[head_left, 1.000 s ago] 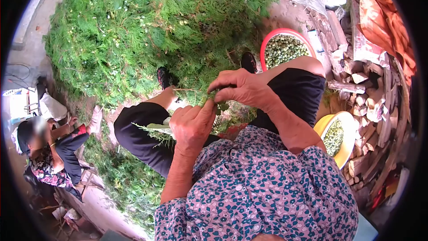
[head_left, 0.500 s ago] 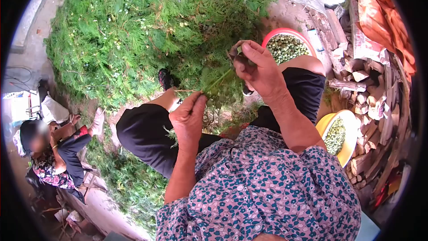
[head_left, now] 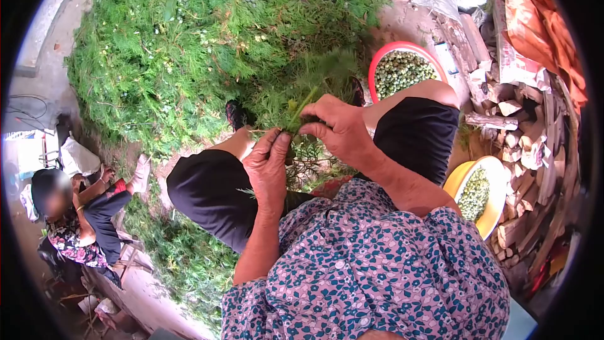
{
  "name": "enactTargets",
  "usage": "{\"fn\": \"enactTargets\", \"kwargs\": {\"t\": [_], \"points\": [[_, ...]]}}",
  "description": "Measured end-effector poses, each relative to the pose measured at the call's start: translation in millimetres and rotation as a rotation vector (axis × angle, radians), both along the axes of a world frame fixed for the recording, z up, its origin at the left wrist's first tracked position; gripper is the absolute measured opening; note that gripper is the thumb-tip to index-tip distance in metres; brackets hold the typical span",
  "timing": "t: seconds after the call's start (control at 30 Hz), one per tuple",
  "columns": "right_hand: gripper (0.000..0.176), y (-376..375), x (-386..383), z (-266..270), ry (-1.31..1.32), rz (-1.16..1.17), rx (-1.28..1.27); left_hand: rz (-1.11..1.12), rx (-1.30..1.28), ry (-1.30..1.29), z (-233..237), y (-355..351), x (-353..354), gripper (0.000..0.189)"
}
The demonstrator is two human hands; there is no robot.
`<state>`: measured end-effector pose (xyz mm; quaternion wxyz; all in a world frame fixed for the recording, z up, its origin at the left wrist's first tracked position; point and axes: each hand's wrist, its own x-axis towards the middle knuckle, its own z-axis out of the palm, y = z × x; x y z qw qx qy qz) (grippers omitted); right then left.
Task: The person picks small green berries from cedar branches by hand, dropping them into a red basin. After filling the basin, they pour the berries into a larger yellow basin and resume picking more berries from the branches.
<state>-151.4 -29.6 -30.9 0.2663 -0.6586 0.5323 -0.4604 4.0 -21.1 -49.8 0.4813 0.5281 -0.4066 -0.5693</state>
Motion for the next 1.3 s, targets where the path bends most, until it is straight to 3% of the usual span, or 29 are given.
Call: {"fn": "enactTargets", "kwargs": {"t": [0.2, 0.37, 0.5, 0.57, 0.6, 0.67, 0.7, 0.77, 1.0, 1.1, 1.17, 1.3], "points": [[0.027, -4.8, -5.0, 1.3, -0.279, 0.005, 0.249, 0.085, 0.053, 0.140, 2.4, -1.1, -1.4, 0.019], [0.026, -6.6, -2.1, -8.6, 0.041, 0.087, 0.093, -0.005, -0.028, 0.047, -6.1, 1.5, -4.1, 0.021], [0.020, -7.5, -1.7, -12.1, 0.088, 0.004, -0.009, -0.004, -0.073, -0.039, -6.5, 4.4, -5.7, 0.022], [0.018, -3.4, -3.8, -0.2, -0.512, -0.040, 0.556, -0.039, -0.020, -0.021, -0.5, 4.8, -4.2, 0.023], [0.018, -2.2, -4.7, -3.4, -0.512, -0.041, 0.557, -0.039, -0.018, -0.021, 1.8, 4.7, -5.0, 0.023], [0.017, -0.6, -6.9, -14.6, -1.112, 0.020, 0.693, -0.022, -0.012, 0.033, 6.3, 3.3, -8.4, 0.023], [0.017, -0.4, -6.9, -17.4, -1.111, 0.018, 0.691, -0.024, -0.013, 0.035, 9.0, 2.5, -9.3, 0.023], [0.017, 0.2, -6.7, -20.6, -1.355, -0.005, 0.750, -0.031, 0.010, 0.074, 13.4, 1.4, -12.0, 0.023], [0.017, 5.6, -5.3, -21.1, -1.534, -0.076, 0.791, -0.029, 0.028, 0.118, 8.6, 3.2, -15.1, 0.024], [0.017, 5.8, -5.5, -15.0, -1.358, -0.136, 0.725, -0.034, 0.086, 0.100, 9.5, 5.6, -15.8, 0.025], [0.019, 7.7, -9.8, -19.9, -1.517, 0.027, 0.758, -0.023, 0.199, 0.234, 11.0, 4.1, -14.4, 0.025], [0.019, 9.5, -8.6, -15.2, -1.604, 0.064, 0.753, -0.006, 0.175, 0.352, 8.0, 4.2, -15.2, 0.024]]}}
